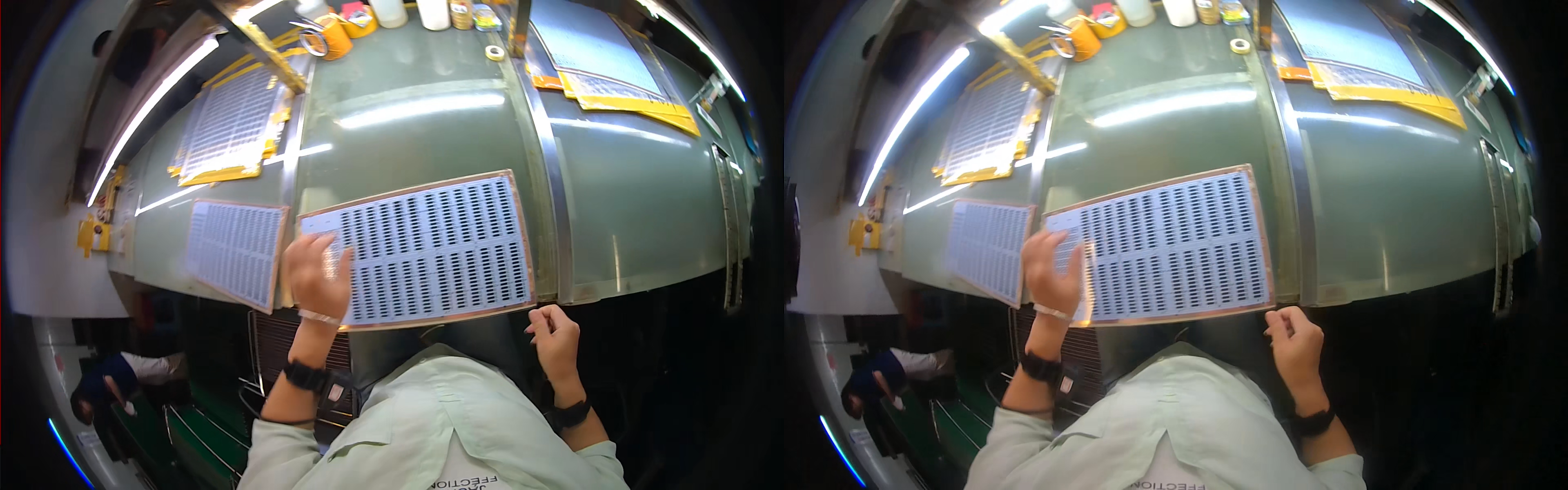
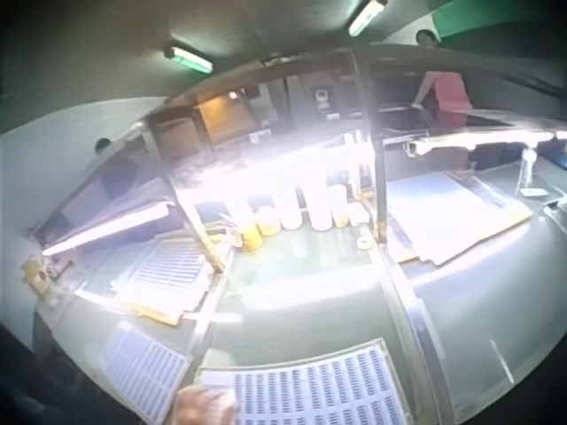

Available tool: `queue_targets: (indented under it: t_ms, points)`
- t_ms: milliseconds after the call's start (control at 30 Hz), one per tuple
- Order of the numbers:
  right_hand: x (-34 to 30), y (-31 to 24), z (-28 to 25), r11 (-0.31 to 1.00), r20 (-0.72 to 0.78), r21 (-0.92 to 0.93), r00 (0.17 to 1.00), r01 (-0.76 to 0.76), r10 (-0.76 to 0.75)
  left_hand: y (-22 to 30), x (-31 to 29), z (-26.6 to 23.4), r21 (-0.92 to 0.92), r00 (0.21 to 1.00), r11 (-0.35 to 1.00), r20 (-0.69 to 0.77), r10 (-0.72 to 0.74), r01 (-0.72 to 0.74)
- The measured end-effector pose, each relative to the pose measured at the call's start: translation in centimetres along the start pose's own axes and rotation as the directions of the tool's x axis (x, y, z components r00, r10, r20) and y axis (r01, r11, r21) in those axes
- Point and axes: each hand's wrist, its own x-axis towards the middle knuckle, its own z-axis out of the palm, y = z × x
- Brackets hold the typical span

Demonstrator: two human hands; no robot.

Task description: Inspecting and organizing large industrial printed sheets by moving them between a light table and storage racks.

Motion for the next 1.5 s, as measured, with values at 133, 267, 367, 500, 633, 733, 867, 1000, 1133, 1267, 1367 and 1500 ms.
queue_targets:
  t_ms: [133, 267, 367, 500, 633, 733, 867, 1000, 1133, 1267, 1367, 1500]
  points:
    - [1.1, 0.8, 1.6, 0.816, 0.256, 0.483, 0.942, -0.317, 0.215, -7.5, -12.3, -5.0, 0.017, 0.723, 0.723, 0.004, -0.691, 0.691]
    - [1.8, 2.8, 3.2, 0.799, 0.098, 0.559, 0.975, -0.22, 0.199, -6.7, -15.6, -4.5, -0.446, 0.183, -0.074, 0.505, -0.844, 0.892]
    - [1.1, 3.3, 4.0, 0.849, -0.02, 0.512, 0.987, -0.128, 0.161, -5.9, -15.0, -3.9, -0.499, 0.275, -0.174, 0.698, -0.661, 0.849]
    - [0.0, 4.4, 4.3, 0.914, -0.112, 0.406, 0.991, -0.021, 0.072, -6.1, -15.2, -2.8, -0.582, 0.396, -0.136, 0.688, -0.609, 0.802]
    - [-0.4, 4.3, 4.3, 0.914, -0.081, 0.404, 0.995, -0.016, 0.054, -6.5, -15.7, -1.9, -0.651, 0.456, -0.078, 0.607, -0.651, 0.755]
    - [-0.9, 4.6, 2.8, 0.92, 0.088, 0.384, 0.995, -0.082, 0.052, -6.9, -15.8, -1.5, -0.68, 0.469, -0.077, 0.578, -0.668, 0.729]
    - [-0.2, 1.4, 0.1, 0.705, 0.438, 0.611, 0.896, -0.36, 0.078, -7.9, -15.5, -1.5, -0.647, 0.478, -0.124, 0.666, -0.572, 0.752]
    - [3.1, 1.0, -0.8, 0.707, 0.601, 0.538, 0.797, -0.459, 0.061, -8.7, -15.2, -2.2, -0.601, 0.456, -0.13, 0.714, -0.531, 0.789]
    - [1.9, -1.8, -1.0, 0.814, 0.654, 0.481, 0.752, -0.326, -0.085, -8.7, -15.1, -3.0, -0.607, 0.416, -0.212, 0.719, -0.556, 0.766]
    - [0.8, -4.4, -2.3, 0.886, 0.566, 0.44, 0.811, -0.142, -0.151, -8.5, -14.0, -3.8, -0.733, 0.526, -0.113, 0.578, -0.623, 0.671]
    - [4.1, -5.5, -4.8, 0.755, 0.49, 0.652, 0.724, 0.065, -0.485, -10.1, -9.5, -7.4, -0.884, 0.684, 0.037, 0.334, -0.648, 0.466]
    - [6.5, -17.4, -4.5, 0.638, 0.419, 0.768, 0.712, 0.052, -0.563, -9.7, -3.4, -14.1, -0.992, 0.842, 0.057, 0.062, -0.535, 0.109]
